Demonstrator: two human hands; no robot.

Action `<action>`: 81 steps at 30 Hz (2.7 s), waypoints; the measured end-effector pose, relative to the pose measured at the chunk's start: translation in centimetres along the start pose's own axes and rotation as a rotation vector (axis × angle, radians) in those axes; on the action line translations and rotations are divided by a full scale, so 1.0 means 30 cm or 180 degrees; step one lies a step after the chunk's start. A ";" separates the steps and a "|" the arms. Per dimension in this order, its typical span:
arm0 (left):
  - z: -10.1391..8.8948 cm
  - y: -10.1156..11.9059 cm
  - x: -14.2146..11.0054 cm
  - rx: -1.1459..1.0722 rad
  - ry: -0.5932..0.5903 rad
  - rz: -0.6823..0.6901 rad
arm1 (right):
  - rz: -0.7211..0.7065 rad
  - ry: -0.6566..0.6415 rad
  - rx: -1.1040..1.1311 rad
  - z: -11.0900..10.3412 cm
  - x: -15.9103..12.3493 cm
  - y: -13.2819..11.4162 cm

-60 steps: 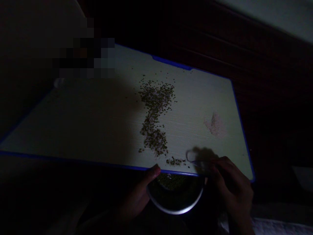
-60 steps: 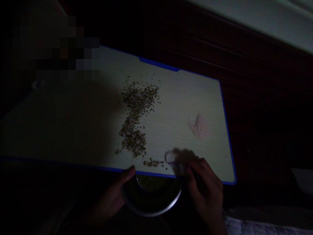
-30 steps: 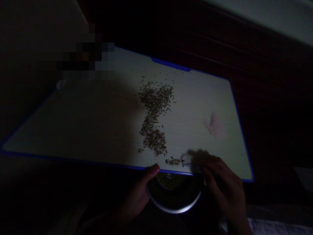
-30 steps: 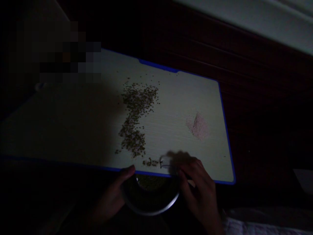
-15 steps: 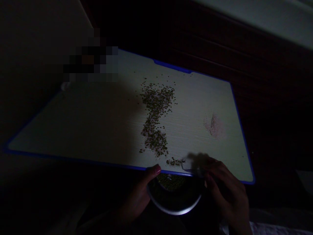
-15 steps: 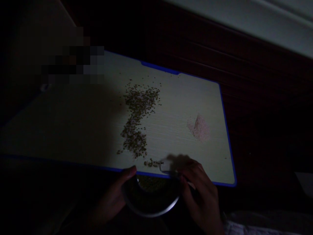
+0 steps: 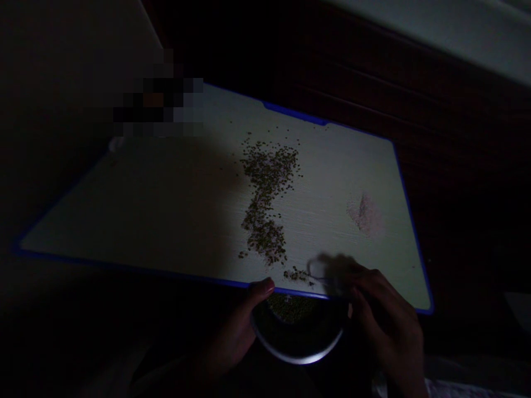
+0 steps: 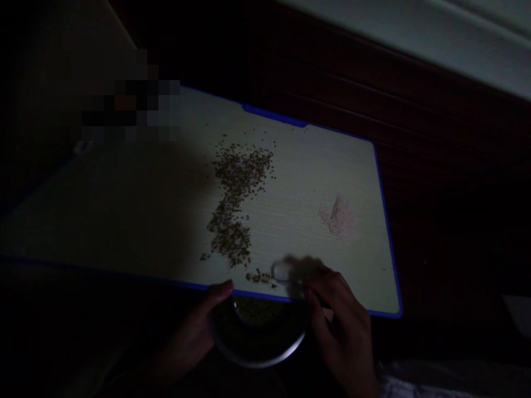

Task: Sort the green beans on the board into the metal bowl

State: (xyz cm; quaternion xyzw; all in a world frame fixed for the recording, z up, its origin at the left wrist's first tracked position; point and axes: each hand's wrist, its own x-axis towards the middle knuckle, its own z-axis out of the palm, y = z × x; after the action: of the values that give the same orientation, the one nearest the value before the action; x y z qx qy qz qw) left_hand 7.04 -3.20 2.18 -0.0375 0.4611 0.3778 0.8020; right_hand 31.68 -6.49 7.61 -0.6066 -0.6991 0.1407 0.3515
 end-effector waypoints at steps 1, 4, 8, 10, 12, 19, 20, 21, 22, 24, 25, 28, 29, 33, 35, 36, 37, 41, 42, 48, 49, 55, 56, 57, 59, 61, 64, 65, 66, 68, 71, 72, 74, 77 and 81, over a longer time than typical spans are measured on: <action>0.002 0.002 -0.001 0.0004 0.0014 0.0016 | 0.0032 0.0036 -0.0012 -0.003 -0.005 -0.001; 0.004 0.004 0.002 0.0000 -0.0016 -0.0003 | 0.0038 0.0045 -0.0048 -0.006 -0.015 -0.004; 0.007 0.001 0.003 -0.0029 -0.0052 0.0070 | -0.0101 0.0004 -0.0080 0.005 -0.015 -0.005; 0.008 0.001 0.000 -0.0082 -0.0026 0.0057 | -0.0062 0.0064 -0.0094 0.009 -0.015 -0.003; 0.008 0.001 -0.002 -0.0104 -0.0041 0.0018 | 0.0006 0.0130 -0.0107 0.010 -0.015 -0.002; -0.004 -0.002 0.002 -0.0014 -0.0223 0.0042 | -0.0100 -0.0039 0.0017 0.006 -0.003 -0.011; -0.004 -0.002 0.002 -0.0025 -0.0241 0.0064 | -0.0140 -0.0072 0.0033 0.005 -0.001 -0.012; -0.003 -0.002 0.002 -0.0048 -0.0249 0.0078 | -0.0160 -0.0098 0.0042 0.003 0.000 -0.013; -0.002 -0.002 0.001 -0.0068 -0.0251 0.0079 | -0.0154 -0.0117 0.0041 0.000 0.000 -0.013; 0.000 -0.001 -0.001 -0.0082 -0.0209 0.0086 | -0.0095 -0.0121 0.0017 -0.006 -0.006 -0.013; 0.001 0.000 -0.002 -0.0082 -0.0192 0.0087 | -0.0068 -0.0111 0.0002 -0.008 -0.011 -0.013; 0.003 0.001 -0.004 -0.0031 -0.0172 0.0055 | -0.0091 -0.0112 -0.0029 -0.009 -0.028 -0.012; 0.003 0.001 -0.003 0.0006 -0.0157 0.0031 | -0.0126 -0.0110 -0.0032 -0.006 -0.032 -0.011; -0.003 -0.006 0.004 0.0001 -0.0145 0.0039 | -0.0133 0.0002 -0.0045 0.005 -0.039 -0.012; -0.009 -0.011 0.005 -0.0082 -0.0205 0.0032 | -0.0045 0.0092 -0.0066 0.005 -0.037 -0.013; -0.011 -0.013 0.005 -0.0113 -0.0224 0.0039 | -0.0008 0.0131 -0.0078 0.004 -0.035 -0.014; -0.012 -0.013 0.005 -0.0121 -0.0234 0.0039 | 0.0020 0.0164 -0.0086 0.002 -0.032 -0.014; -0.010 -0.011 0.006 -0.0077 -0.0154 0.0057 | 0.0007 0.0129 -0.0068 -0.002 -0.020 -0.013; -0.011 -0.011 0.007 -0.0050 -0.0154 0.0050 | -0.0015 0.0090 -0.0057 -0.002 -0.017 -0.012; -0.023 -0.019 0.017 0.0000 -0.0276 0.0077 | -0.0113 -0.0105 -0.0008 -0.008 -0.011 -0.014; -0.023 -0.020 0.017 0.0008 -0.0309 0.0078 | -0.0112 -0.0126 -0.0003 -0.010 -0.013 -0.015; -0.009 -0.008 0.014 0.0064 -0.0184 0.0086 | -0.0136 -0.0070 0.0028 -0.010 -0.013 -0.009; -0.008 -0.007 0.014 0.0074 -0.0204 0.0096 | -0.0150 -0.0079 0.0033 -0.009 -0.011 -0.008; -0.008 -0.006 0.013 0.0068 -0.0243 0.0118 | -0.0160 -0.0104 0.0041 -0.007 -0.009 -0.006; -0.009 -0.007 0.012 0.0033 -0.0323 0.0122 | -0.0158 -0.0165 0.0068 -0.007 -0.007 -0.005; -0.009 -0.011 0.010 -0.0062 -0.0347 0.0123 | -0.0151 -0.0200 0.0092 -0.010 -0.009 -0.006; -0.007 -0.015 0.006 -0.0152 -0.0315 0.0054 | -0.0120 -0.0232 0.0093 -0.019 -0.017 -0.008; -0.006 -0.015 0.006 -0.0162 -0.0315 0.0055 | -0.0117 -0.0240 0.0095 -0.022 -0.020 -0.008; -0.005 -0.014 0.005 -0.0155 -0.0322 0.0050 | -0.0118 -0.0244 0.0103 -0.024 -0.022 -0.007; -0.002 -0.012 0.006 -0.0117 -0.0290 0.0065 | -0.0150 -0.0233 0.0137 -0.026 -0.023 -0.006; -0.001 -0.008 0.009 -0.0094 -0.0196 0.0108 | -0.0210 -0.0203 0.0185 -0.025 -0.020 -0.008; -0.002 -0.007 0.009 -0.0083 -0.0203 0.0116 | -0.0215 -0.0204 0.0197 -0.024 -0.020 -0.010; -0.006 -0.008 0.010 -0.0059 -0.0269 0.0123 | -0.0187 -0.0241 0.0209 -0.023 -0.022 -0.015; -0.012 -0.012 0.008 0.0005 -0.0265 0.0071 | -0.0144 -0.0284 0.0192 -0.023 -0.031 -0.019; -0.018 -0.017 0.006 0.0023 -0.0282 0.0122 | -0.0075 -0.0110 0.0057 -0.025 -0.040 -0.009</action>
State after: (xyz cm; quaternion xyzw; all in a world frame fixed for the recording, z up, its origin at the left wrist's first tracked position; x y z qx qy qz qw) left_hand 7.04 -3.66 1.59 -0.0090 0.4272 0.3928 0.8143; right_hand 32.00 -7.84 7.92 -0.5926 -0.7109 0.1532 0.3464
